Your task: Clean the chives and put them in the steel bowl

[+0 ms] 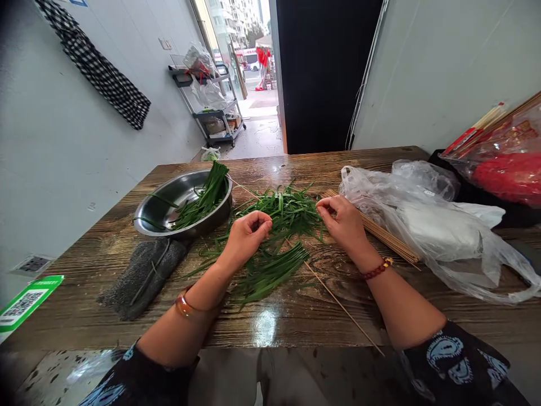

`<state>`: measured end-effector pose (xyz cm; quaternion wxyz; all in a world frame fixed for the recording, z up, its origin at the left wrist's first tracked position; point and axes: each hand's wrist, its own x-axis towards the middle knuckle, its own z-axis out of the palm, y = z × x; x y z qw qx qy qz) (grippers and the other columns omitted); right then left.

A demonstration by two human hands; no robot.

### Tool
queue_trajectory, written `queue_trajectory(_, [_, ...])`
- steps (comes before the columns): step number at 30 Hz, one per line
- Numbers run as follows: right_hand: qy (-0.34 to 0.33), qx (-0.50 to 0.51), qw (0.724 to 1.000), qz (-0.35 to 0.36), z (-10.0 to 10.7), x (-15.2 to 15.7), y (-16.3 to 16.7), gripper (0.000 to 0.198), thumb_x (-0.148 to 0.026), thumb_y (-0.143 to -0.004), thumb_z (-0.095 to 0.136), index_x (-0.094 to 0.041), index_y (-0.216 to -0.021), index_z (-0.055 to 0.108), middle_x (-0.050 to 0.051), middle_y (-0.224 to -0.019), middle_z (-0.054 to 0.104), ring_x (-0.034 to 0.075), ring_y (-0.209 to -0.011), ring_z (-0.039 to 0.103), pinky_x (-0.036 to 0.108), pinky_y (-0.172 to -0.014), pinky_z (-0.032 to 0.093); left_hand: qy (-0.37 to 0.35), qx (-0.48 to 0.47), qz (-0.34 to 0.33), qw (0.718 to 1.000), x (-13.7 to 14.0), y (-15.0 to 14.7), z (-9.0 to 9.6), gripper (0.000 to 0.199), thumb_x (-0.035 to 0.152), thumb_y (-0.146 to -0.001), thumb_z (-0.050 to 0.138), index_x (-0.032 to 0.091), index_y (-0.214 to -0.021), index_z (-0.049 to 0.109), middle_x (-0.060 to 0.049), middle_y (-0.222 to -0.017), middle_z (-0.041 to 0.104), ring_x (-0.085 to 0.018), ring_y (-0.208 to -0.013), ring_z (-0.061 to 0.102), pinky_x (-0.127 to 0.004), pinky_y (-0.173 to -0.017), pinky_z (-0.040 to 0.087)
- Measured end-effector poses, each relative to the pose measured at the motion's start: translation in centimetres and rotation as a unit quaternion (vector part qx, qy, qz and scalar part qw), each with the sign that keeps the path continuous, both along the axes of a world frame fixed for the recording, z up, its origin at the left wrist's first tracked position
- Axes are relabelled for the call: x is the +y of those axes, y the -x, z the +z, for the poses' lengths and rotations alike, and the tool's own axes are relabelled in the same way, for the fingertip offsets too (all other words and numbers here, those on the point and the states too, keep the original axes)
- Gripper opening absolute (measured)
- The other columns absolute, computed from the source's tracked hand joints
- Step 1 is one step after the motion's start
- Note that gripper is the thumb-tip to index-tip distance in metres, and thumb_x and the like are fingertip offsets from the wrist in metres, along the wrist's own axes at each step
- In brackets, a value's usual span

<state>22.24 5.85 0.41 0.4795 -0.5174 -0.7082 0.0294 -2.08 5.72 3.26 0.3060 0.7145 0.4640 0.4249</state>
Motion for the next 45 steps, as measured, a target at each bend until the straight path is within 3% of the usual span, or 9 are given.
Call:
queue_trajectory(12, [0.059,-0.141,0.980,0.131,-1.6,-0.2,2.2,0.016,-0.030,-0.090,0.058,-0.022,-0.096,0.070,0.006,-0.093,0.067,0.021,-0.087,0.060,0.034,-0.078,0.046,0.008,-0.050,0.041,0.998,0.6,1.0,0.2,0.014,0.029,-0.079,0.057,0.016,-0.073,0.060,0.002,-0.061,0.055,-0.010,-0.056,0.049,-0.022,-0.053,0.036])
queue_trajectory(17, [0.059,-0.246,0.966,0.060,-1.7,-0.1,1.9,0.014,-0.030,-0.089,0.058,-0.022,-0.089,0.070,0.008,-0.090,0.067,0.024,-0.086,0.059,0.036,-0.076,0.043,0.010,-0.057,0.040,0.998,0.7,1.0,0.1,0.013,0.028,-0.078,0.058,0.016,-0.073,0.060,0.002,-0.061,0.055,-0.010,-0.055,0.049,-0.022,-0.053,0.037])
queue_trajectory(20, [0.047,-0.235,0.971,-0.017,-1.6,0.2,0.7,0.016,-0.028,-0.089,0.056,-0.021,-0.082,0.068,0.008,-0.083,0.066,0.024,-0.080,0.059,0.037,-0.072,0.043,0.010,-0.054,0.039,0.998,0.8,1.0,0.0,0.013,0.028,-0.078,0.058,0.016,-0.073,0.060,0.002,-0.062,0.054,-0.010,-0.055,0.049,-0.022,-0.053,0.037])
queue_trajectory(24, [-0.007,-0.194,0.979,-0.066,-1.1,0.2,0.1,0.019,-0.027,-0.088,0.056,-0.021,-0.099,0.070,0.010,-0.091,0.065,0.027,-0.084,0.058,0.040,-0.074,0.044,0.009,-0.064,0.036,0.997,0.8,1.0,-0.1,0.012,0.027,-0.078,0.058,0.016,-0.073,0.059,0.002,-0.062,0.054,-0.010,-0.055,0.049,-0.022,-0.052,0.037])
queue_trajectory(27, [-0.031,-0.158,0.987,0.014,-0.9,-0.1,1.3,0.024,-0.027,-0.090,0.054,-0.024,-0.109,0.069,0.009,-0.097,0.064,0.025,-0.088,0.058,0.040,-0.076,0.046,0.003,-0.065,0.034,0.997,0.7,1.0,-0.1,0.012,0.026,-0.078,0.057,0.016,-0.073,0.060,0.002,-0.061,0.054,-0.010,-0.055,0.049,-0.022,-0.052,0.037])
queue_trajectory(30, [-0.009,-0.169,0.977,0.129,-1.2,-0.4,2.6,0.023,-0.028,-0.092,0.052,-0.025,-0.106,0.071,0.008,-0.095,0.064,0.023,-0.087,0.058,0.038,-0.077,0.047,-0.006,-0.053,0.035,0.998,0.6,0.9,-0.1,0.012,0.025,-0.079,0.056,0.016,-0.072,0.060,0.002,-0.061,0.055,-0.010,-0.056,0.047,-0.022,-0.053,0.036])
queue_trajectory(32, [0.012,-0.196,0.968,0.157,-1.7,-0.4,3.1,0.024,-0.027,-0.093,0.052,-0.024,-0.107,0.071,0.009,-0.096,0.064,0.023,-0.087,0.058,0.039,-0.076,0.047,-0.009,-0.047,0.035,0.998,0.5,0.9,0.0,0.012,0.025,-0.079,0.056,0.016,-0.072,0.060,0.002,-0.061,0.054,-0.010,-0.056,0.047,-0.022,-0.053,0.035])
queue_trajectory(38, [0.039,-0.214,0.965,0.145,-2.3,-0.1,2.8,0.018,-0.026,-0.090,0.056,-0.023,-0.097,0.072,0.009,-0.097,0.065,0.023,-0.090,0.058,0.038,-0.079,0.046,-0.007,-0.037,0.037,0.999,0.5,0.9,0.0,0.012,0.024,-0.079,0.055,0.016,-0.071,0.060,0.002,-0.059,0.054,-0.010,-0.057,0.047,-0.022,-0.053,0.035])
queue_trajectory(45, [0.059,-0.114,0.985,0.115,-2.0,0.0,2.8,0.012,-0.026,-0.089,0.055,-0.022,-0.084,0.064,0.006,-0.088,0.064,0.021,-0.085,0.059,0.036,-0.078,0.047,0.001,-0.040,0.030,0.999,0.7,0.9,-0.2,0.012,0.025,-0.078,0.056,0.016,-0.070,0.059,0.002,-0.058,0.053,-0.010,-0.055,0.046,-0.022,-0.052,0.035])
